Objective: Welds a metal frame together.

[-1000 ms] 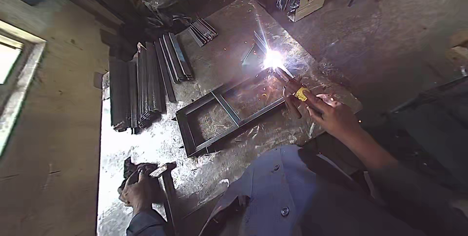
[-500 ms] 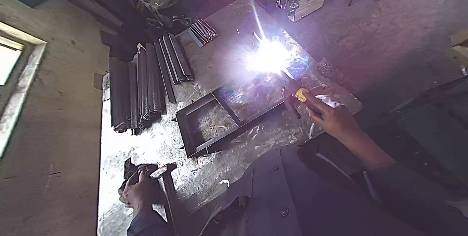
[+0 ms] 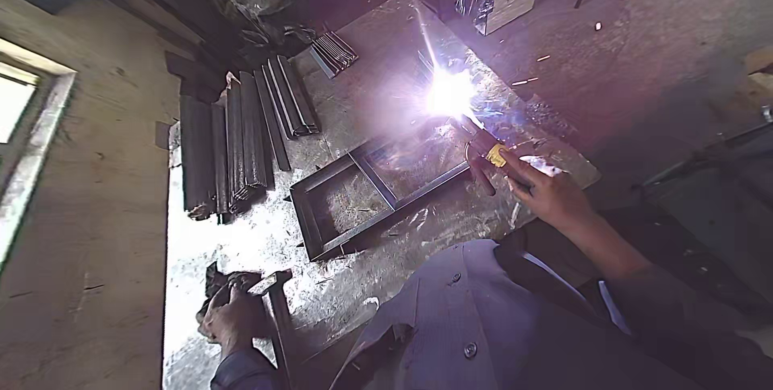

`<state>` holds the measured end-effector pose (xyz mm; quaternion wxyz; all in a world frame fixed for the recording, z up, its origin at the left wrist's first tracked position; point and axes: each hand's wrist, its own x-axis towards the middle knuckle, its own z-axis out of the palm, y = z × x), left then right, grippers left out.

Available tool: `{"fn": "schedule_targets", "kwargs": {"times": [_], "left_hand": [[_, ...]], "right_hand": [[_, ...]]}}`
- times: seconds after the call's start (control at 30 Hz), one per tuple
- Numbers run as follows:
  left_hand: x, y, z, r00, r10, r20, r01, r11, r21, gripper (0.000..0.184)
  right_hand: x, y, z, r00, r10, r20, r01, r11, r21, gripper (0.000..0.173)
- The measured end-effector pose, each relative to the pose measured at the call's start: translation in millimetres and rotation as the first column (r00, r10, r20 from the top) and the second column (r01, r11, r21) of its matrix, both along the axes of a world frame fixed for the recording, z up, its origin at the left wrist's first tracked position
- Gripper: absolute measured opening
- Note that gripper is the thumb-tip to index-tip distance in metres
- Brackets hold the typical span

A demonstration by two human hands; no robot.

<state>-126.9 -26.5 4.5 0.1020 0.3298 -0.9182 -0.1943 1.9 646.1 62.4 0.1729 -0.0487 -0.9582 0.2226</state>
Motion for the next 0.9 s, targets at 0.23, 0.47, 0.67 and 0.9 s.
{"fn": "schedule_targets", "kwargs": {"times": [0.23,0.47,0.67,0.9], "left_hand": [[0.4,-0.2,1.3,1.000,-0.020,-0.009,0.020,1.000,0.017,0.045],[1.3,3.6,4.3,1.000,-0.006,0.009,0.006,1.000,-0.006,0.045],[1.0,4.9,5.3,1.000,-0.002,0.012,0.002,1.000,0.014,0.047],[2.3,7.4,4.9,1.000,-0.003,-0.028,0.004,0.999,0.047,0.049]], "right_hand": [[-0.1,0.3,-0.2,1.000,-0.007,0.012,0.007,1.000,0.013,0.053],[-1.0,0.7,-1.9,1.000,0.015,-0.016,-0.015,1.000,0.004,0.053],[-2.1,1.1,-2.0,1.000,0.002,0.020,-0.002,1.000,0.012,0.052],[3.0,-0.2,8.5,0.998,-0.012,0.069,0.008,0.997,0.071,0.051]]}}
